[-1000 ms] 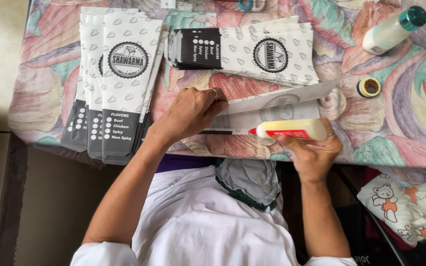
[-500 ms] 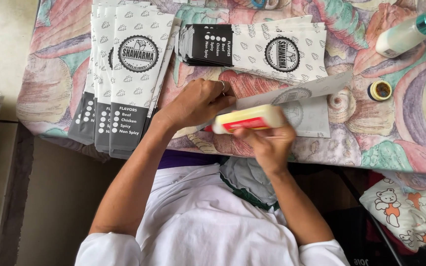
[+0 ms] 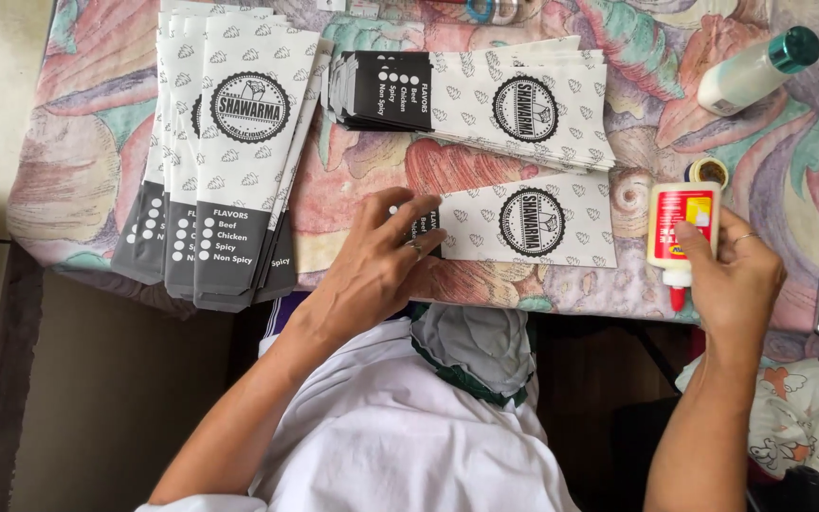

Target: The person applies glue to the edges of printed paper sleeves and folds them to form flat packaging.

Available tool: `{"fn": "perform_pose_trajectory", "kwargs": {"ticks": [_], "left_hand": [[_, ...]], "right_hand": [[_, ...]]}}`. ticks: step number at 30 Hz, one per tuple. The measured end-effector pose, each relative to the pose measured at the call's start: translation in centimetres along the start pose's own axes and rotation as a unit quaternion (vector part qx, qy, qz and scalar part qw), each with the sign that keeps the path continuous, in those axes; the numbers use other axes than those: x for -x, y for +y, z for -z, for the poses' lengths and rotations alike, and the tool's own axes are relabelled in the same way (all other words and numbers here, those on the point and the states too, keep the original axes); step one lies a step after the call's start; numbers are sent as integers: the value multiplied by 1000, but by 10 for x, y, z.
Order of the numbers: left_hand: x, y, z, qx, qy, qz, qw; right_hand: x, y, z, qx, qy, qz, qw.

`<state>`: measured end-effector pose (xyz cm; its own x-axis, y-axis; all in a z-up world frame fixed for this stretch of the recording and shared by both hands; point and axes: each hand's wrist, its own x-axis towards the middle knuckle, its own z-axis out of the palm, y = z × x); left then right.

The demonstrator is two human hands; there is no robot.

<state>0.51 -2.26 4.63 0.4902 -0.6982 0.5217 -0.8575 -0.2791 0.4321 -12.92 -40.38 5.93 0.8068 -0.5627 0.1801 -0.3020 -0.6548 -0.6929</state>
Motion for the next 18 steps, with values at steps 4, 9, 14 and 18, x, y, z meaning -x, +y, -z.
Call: {"fn": "perform_pose_trajectory", "kwargs": {"ticks": [4,9,14,18], "left_hand": [[23,-8,3,-27,1,4,1000],[39,-15,-5,-57,-20,14,998],[41,-16,-9,-70,-16,9,997],[42,-16,-10,-65,-10,2,998]], "right_hand": [[9,-9,0,277,110,279,913],[15,-61,-24,40,-127,493,860],[14,-55,-31,28,-150,494,856],[14,-56,-32,26,-142,498,855]]}}
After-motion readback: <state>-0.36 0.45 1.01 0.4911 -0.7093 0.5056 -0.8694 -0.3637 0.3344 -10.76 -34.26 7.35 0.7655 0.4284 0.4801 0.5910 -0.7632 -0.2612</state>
